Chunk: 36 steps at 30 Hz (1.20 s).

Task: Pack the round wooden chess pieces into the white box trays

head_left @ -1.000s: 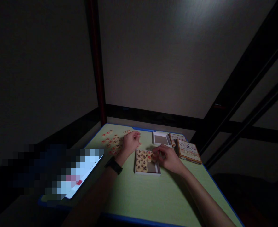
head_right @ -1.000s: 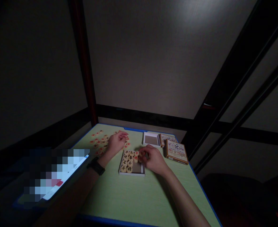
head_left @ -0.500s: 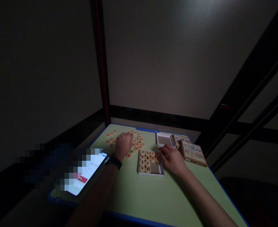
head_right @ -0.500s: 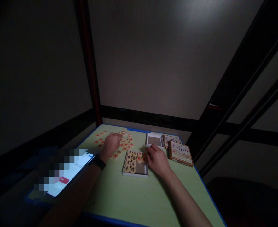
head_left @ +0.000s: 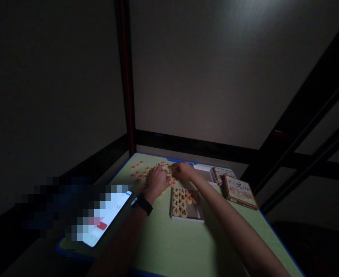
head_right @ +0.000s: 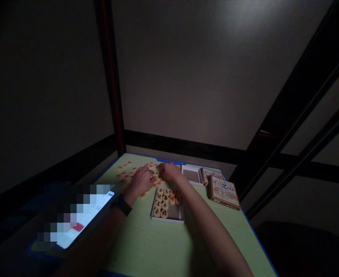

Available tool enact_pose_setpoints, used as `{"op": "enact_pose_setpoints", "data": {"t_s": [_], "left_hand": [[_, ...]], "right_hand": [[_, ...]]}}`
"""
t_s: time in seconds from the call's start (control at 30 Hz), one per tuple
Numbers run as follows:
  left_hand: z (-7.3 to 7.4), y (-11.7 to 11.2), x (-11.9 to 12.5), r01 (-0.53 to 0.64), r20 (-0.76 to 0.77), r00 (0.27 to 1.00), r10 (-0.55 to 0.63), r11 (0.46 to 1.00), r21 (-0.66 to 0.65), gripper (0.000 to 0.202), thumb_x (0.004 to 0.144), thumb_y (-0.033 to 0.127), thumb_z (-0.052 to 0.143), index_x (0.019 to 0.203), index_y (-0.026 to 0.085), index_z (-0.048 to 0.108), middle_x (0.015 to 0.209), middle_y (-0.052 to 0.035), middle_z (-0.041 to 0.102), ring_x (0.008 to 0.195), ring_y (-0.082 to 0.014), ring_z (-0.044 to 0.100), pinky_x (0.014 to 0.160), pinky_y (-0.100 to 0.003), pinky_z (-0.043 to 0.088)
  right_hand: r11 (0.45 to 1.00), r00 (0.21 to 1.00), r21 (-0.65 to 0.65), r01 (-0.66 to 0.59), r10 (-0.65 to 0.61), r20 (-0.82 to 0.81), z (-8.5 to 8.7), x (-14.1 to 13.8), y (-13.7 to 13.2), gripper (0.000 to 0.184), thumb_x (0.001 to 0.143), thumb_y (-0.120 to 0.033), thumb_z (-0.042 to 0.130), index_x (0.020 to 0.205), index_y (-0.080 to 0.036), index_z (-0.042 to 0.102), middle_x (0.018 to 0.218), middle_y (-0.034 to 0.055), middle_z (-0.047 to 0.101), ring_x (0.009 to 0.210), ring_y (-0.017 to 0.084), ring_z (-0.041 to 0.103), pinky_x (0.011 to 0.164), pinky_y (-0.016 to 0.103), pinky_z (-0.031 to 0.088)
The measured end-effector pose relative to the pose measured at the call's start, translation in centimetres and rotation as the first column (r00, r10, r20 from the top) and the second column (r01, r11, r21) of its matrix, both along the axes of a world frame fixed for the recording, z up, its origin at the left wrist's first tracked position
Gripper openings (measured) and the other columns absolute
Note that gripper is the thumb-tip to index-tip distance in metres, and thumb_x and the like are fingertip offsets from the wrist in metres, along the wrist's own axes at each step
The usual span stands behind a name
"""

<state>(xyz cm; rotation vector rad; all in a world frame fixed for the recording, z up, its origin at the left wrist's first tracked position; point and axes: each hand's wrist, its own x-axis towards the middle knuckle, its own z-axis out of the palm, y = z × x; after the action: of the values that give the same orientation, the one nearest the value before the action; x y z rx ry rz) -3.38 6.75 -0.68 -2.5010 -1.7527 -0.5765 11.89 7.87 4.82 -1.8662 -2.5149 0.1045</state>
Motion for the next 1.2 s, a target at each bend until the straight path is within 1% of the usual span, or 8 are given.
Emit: {"op": "enact_pose_setpoints", "data": {"t_s": [0.17,0.33,0.5,0.7,0.87,0.97,1.07,1.2], "left_hand": [[0.3,0.0,0.1,-0.023,0.073,0.997,0.029,0.996,-0.081,0.024,0.077,0.023,0.059,0.091,0.013,0.075,0.105,-0.0178,0.067,0.105,-0.0310,0.059,0.094,-0.038,0.046],[0.2,0.6,-0.4,-0.010,0.166,0.986,0.024,0.996,-0.085,0.025,0.073,0.019,0.061,0.093,0.018,0.075,0.100,-0.0125,0.070,0.101,-0.0266,0.062,0.094,-0.033,0.047],[-0.1,1.2,-1.1,0.002,0.184,0.983,0.016,0.995,-0.096,0.032,0.073,0.014,0.059,0.099,0.019,0.076,0.105,-0.0117,0.070,0.104,-0.0247,0.062,0.098,-0.032,0.045],[0.1,1.1,-1.2,0.014,0.074,0.997,-0.001,0.984,-0.178,0.032,0.076,0.017,0.058,0.104,0.018,0.075,0.109,-0.0112,0.069,0.109,-0.0226,0.061,0.102,-0.030,0.043],[0.6,0.8,-1.0,0.024,0.068,0.998,-0.012,0.981,-0.190,0.026,0.078,0.025,0.061,0.098,0.017,0.076,0.108,-0.0139,0.070,0.108,-0.0260,0.062,0.100,-0.033,0.044],[0.9,0.8,-1.1,0.016,0.079,0.997,0.001,0.977,-0.214,0.027,0.078,0.027,0.061,0.097,0.015,0.076,0.109,-0.0163,0.071,0.107,-0.0288,0.063,0.097,-0.035,0.046],[1.1,0.7,-1.4,-0.004,0.103,0.994,0.031,0.967,-0.253,0.028,0.079,0.022,0.058,0.099,0.015,0.075,0.112,-0.0164,0.071,0.109,-0.0299,0.064,0.094,-0.036,0.048],[1.1,0.7,-2.3,0.019,0.133,0.991,0.020,0.957,-0.289,0.038,0.082,0.010,0.049,0.112,0.017,0.072,0.119,-0.0128,0.070,0.115,-0.0263,0.062,0.099,-0.033,0.045]], "right_hand": [[0.996,0.996,-0.092,0.001,0.007,0.087,-0.4,-2.5,3.1,0.029,0.088,-0.022,0.054,0.108,-0.024,0.075,0.111,0.0102,0.074,0.102,0.023,0.069,0.079,0.026,0.048],[0.987,0.987,-0.161,-0.017,0.043,0.155,-1.2,-3.3,4.5,0.029,0.084,-0.017,0.058,0.107,-0.017,0.075,0.111,0.0149,0.074,0.104,0.026,0.069,0.081,0.027,0.049],[0.983,0.980,-0.182,-0.035,0.069,0.185,-1.0,-3.1,4.9,0.032,0.083,-0.015,0.058,0.111,-0.017,0.074,0.111,0.0130,0.074,0.103,0.025,0.070,0.078,0.025,0.049],[0.972,0.971,-0.224,-0.076,0.123,0.205,-0.5,-2.6,5.6,0.035,0.078,-0.010,0.063,0.109,-0.020,0.075,0.109,0.0070,0.076,0.100,0.021,0.070,0.075,0.019,0.047],[0.970,0.972,-0.227,-0.091,0.136,0.193,-0.5,-2.3,5.7,0.041,0.075,-0.006,0.064,0.112,-0.021,0.075,0.111,0.0045,0.075,0.101,0.019,0.069,0.073,0.017,0.047],[0.970,0.973,-0.225,-0.094,0.137,0.186,-0.4,-2.3,5.5,0.038,0.076,-0.008,0.064,0.109,-0.021,0.076,0.107,0.0051,0.076,0.098,0.020,0.070,0.073,0.018,0.047],[0.970,0.973,-0.222,-0.097,0.139,0.185,-0.2,-2.6,5.3,0.035,0.076,-0.012,0.065,0.107,-0.022,0.077,0.102,0.0053,0.077,0.096,0.021,0.070,0.075,0.019,0.047],[0.968,0.970,-0.226,-0.107,0.151,0.190,0.1,-2.9,5.1,0.039,0.072,-0.011,0.066,0.108,-0.024,0.077,0.102,0.0035,0.077,0.096,0.021,0.070,0.076,0.020,0.047]]}}
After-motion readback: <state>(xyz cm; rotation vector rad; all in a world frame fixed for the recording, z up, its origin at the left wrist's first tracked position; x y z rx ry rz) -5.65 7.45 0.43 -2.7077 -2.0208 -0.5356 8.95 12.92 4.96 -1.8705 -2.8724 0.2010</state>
